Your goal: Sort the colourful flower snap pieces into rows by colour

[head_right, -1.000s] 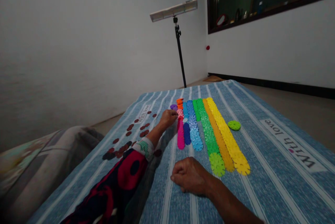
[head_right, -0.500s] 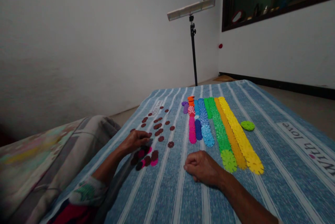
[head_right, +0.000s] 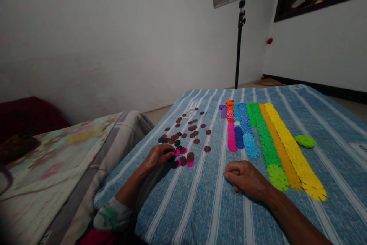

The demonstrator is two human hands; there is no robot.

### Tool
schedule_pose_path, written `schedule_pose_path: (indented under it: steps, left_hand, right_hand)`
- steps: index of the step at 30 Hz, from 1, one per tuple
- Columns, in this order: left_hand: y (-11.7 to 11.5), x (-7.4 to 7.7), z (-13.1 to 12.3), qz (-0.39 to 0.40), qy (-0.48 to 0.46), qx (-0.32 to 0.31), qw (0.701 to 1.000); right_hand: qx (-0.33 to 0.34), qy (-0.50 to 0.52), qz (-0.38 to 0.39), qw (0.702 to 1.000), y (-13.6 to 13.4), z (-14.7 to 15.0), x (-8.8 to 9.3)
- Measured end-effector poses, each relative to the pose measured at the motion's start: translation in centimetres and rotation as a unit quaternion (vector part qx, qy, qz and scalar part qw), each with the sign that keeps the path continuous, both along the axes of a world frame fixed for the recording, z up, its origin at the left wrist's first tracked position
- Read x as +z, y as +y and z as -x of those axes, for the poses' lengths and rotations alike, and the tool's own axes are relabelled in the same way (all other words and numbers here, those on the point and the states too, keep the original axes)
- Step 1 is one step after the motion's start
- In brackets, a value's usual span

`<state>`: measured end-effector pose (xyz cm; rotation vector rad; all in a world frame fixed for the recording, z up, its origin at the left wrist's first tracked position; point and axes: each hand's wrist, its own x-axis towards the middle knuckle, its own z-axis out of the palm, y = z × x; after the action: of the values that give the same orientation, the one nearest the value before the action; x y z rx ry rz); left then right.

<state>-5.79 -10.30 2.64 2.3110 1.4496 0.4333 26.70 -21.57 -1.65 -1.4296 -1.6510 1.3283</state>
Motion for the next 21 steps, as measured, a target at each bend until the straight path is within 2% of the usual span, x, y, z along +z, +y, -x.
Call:
schedule_pose_path:
  steps: [4, 10, 15, 17, 21]
  left_hand:
    - [0.1, 0.0, -0.7, -0.031, 0.048, 0.035, 0.998]
    - [0.4, 0.1, -1.7, -0.008, 0.099, 0.04, 0.994]
    - [0.3, -0.4, -1.3, 0.006, -0.013, 0.045, 0.999]
    - [-0.1, -0.6, -1.2, 0.045, -0.085, 0.045, 0.994]
    - [-1.6, -0.8, -1.3, 0.155, -0.197, 0.04, 0.967]
  right_hand:
    - [0.001, 0.005, 0.007, 1.0, -0.1, 0.1, 0.2]
    - [-0.001, 0.005, 0.011, 1.0, -0.1, 0.0, 0.2]
    - [0.003, 0.001, 0.012, 1.0, 0.0, -0.2, 0.2]
    - [0.005, -0.003, 0.005, 1.0, -0.1, -0.2, 0.3]
    - [0.007, 0.001, 0.009, 1.0, -0.2, -0.2, 0.2]
